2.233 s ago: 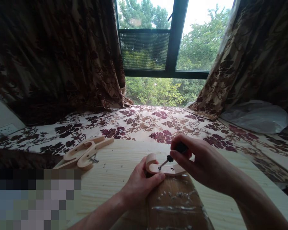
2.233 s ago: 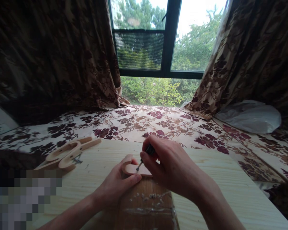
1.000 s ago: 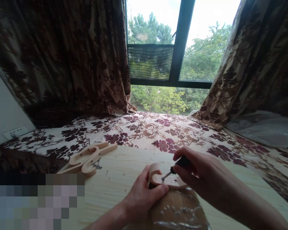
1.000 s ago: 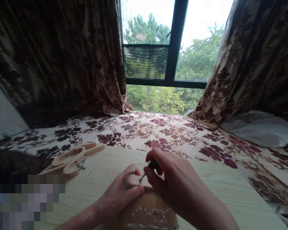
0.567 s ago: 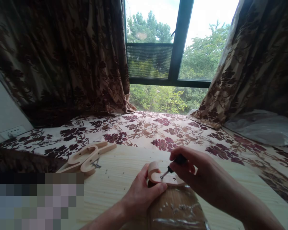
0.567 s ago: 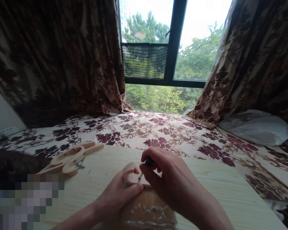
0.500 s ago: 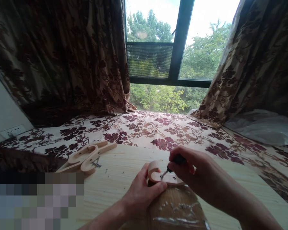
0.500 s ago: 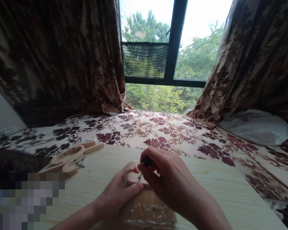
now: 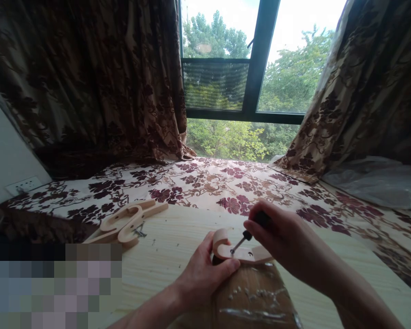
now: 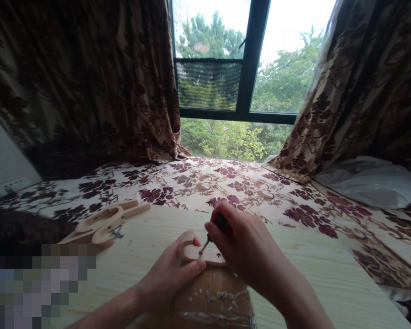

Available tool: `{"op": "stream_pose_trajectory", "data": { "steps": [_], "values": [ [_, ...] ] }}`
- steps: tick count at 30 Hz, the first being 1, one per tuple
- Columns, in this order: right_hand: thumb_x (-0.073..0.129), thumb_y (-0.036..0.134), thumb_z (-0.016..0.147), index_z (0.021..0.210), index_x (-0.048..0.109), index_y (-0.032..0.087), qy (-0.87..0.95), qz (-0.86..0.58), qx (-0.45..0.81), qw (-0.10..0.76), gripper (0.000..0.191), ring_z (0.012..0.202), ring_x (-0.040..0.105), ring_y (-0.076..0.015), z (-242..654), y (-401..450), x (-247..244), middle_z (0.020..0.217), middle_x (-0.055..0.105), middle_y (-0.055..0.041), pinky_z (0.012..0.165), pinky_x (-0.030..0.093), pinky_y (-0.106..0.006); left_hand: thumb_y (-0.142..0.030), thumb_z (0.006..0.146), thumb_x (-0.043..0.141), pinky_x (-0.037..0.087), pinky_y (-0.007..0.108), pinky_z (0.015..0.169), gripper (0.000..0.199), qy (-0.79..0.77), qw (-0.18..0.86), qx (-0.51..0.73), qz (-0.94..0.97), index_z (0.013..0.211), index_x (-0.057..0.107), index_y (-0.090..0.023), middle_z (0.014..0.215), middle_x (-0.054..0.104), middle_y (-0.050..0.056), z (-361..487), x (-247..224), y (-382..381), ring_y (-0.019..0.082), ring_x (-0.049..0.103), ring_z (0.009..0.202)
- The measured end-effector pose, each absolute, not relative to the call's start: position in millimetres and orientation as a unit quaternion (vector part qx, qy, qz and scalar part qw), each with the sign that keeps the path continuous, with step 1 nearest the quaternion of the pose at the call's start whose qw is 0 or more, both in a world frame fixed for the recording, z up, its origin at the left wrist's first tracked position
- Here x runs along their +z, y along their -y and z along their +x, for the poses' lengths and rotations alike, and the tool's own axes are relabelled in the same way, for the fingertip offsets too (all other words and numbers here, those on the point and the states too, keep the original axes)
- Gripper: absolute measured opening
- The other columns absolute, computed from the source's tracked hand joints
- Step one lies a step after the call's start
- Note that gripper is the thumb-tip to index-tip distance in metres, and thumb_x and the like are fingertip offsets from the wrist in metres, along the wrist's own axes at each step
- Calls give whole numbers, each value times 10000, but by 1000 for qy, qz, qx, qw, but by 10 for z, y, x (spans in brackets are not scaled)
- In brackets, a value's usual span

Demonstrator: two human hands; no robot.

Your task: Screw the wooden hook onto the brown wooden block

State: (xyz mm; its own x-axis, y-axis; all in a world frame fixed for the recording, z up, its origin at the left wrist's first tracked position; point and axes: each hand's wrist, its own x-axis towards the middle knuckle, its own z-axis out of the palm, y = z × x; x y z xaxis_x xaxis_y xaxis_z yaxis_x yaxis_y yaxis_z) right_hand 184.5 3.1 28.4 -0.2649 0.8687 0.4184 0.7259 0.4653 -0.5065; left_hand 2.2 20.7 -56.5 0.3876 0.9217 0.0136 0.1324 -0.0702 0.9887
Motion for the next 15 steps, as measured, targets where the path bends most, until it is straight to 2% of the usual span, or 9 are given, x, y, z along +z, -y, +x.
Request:
{"op": "stream_pose_trajectory", "data": {
  "steps": [4,9,15],
  "values": [
    [503,333,899,794,499,215,776,-528,81,336,158,530,461,-123,1854,-61,280,613,531,32,495,352,-247,-214,721,654,377,211,640,263,-411,543,368,633,931,497,-197,763,526,-66,16,-568,-200,99,457,700],
    [527,295,896,918,544,242,809,-474,141,319,59,552,476,-109,1934,8,305,670,551,45,489,368,-218,-216,712,648,374,208,626,255,-415,541,369,632,910,489,-198,744,507,-71,30,-561,-193,98,453,690],
    [501,307,904,784,507,217,793,-496,118,332,150,533,445,-113,1849,-22,311,616,515,41,491,346,-238,-223,710,642,362,207,617,249,-422,537,362,634,906,489,-202,738,501,-71,35,-547,-197,100,443,683]
  ]
}}
